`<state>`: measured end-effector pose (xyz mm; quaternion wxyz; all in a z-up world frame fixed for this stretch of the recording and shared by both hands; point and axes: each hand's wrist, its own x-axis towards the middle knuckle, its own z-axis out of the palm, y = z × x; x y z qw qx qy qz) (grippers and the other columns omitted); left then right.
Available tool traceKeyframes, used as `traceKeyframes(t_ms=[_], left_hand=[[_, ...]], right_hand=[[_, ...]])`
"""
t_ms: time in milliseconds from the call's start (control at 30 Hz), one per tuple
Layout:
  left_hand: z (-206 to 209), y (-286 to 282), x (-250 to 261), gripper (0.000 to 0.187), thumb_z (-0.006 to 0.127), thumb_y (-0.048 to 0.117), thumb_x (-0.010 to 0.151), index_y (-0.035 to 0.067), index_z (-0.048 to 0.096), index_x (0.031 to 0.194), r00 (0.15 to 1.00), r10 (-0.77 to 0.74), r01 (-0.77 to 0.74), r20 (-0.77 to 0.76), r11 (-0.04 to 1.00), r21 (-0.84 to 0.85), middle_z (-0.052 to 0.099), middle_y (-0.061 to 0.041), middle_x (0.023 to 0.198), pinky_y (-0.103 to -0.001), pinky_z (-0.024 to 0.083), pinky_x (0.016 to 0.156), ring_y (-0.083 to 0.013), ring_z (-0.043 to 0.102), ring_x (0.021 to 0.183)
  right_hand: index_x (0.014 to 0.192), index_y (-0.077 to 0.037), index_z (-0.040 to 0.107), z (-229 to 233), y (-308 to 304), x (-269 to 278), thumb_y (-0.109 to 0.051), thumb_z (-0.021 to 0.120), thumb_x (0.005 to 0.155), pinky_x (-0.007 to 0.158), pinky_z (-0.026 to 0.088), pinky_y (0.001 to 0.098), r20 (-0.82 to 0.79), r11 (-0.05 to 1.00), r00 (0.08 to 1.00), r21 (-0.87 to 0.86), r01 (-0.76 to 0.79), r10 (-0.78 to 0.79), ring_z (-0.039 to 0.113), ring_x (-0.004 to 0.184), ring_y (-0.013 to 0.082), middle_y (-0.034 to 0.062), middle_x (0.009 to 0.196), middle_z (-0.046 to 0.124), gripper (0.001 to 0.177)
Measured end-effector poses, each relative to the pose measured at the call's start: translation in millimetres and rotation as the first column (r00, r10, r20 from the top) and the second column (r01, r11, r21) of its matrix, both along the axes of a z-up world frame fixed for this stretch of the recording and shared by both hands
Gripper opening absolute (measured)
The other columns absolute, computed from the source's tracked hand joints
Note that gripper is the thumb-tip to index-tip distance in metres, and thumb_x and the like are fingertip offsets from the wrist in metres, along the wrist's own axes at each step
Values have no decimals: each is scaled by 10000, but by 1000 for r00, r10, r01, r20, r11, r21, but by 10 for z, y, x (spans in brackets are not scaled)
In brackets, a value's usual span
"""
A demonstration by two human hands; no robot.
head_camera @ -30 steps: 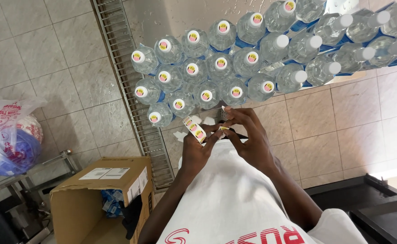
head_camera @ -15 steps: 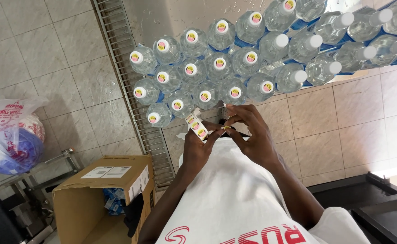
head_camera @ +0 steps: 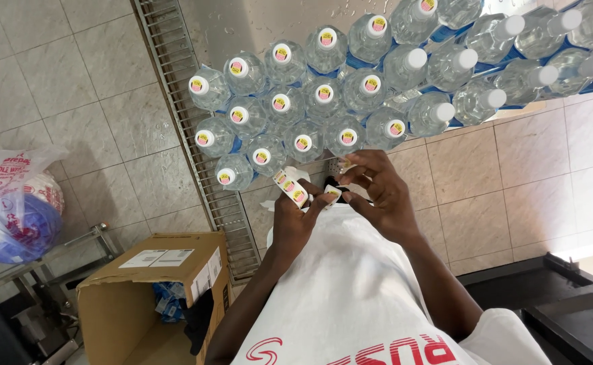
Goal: Applying small circular labels to the center of bottle caps on multiple packs of water bottles.
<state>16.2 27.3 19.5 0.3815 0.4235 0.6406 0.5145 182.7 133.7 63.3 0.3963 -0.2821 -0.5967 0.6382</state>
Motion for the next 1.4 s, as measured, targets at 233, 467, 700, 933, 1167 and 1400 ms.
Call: traceKeyframes(t_ms=[233,467,700,933,1167,1400], left_hand=[[24,36,-27,285,836,291,1018,116,682,854,1000,-7,7,27,1000,21,578,-22,713,-311,512,740,-135,505,674],[27,56,-3,302,836,301,1019,114,686,836,994,-28,30,104,999,-24,528,-1,694,-305,483,725,-112,459,666],[-27,-13,95,294,855,372,998,133,724,888,988,-63,68,141,997,-26,617,-16,736,-282,496,727,-112,506,691],[205,90,41,320,866,390,977,103,745,1051,986,-60,67,152,997,-43,721,-69,909,-352,530,817,-148,580,802],[-69,-9,85,239,811,304,1020,153,849,1201,983,-96,115,157,986,-120,806,-37,985,-271,502,810,-89,588,819],[-39,80,151,214,843,309,1000,127,856,1112,989,-83,104,121,978,-179,815,-66,968,-332,543,837,-160,685,855]], right_hand=[[1273,-9,715,180,128,184,9,795,948,1105,631,468,163,971,977,217,103,-140,648,1303,275,128,1454,475,336],[1521,-47,472,126,261,445,71,765,966,1116,622,442,62,963,962,71,261,-265,701,1152,232,129,1530,473,639],[1483,42,579,174,-130,49,150,790,888,981,700,495,111,985,987,146,95,-112,701,1134,297,193,1540,410,640],[1466,53,605,183,-125,53,174,763,898,940,714,481,137,974,984,212,83,-113,700,1101,297,228,1536,423,601],[1476,-19,631,231,-146,20,160,745,948,907,727,473,234,914,948,390,113,-217,734,1136,353,242,1539,420,570],[1476,-32,636,204,-152,108,168,741,934,919,727,480,249,909,932,387,152,-262,753,1117,349,251,1528,435,587]])
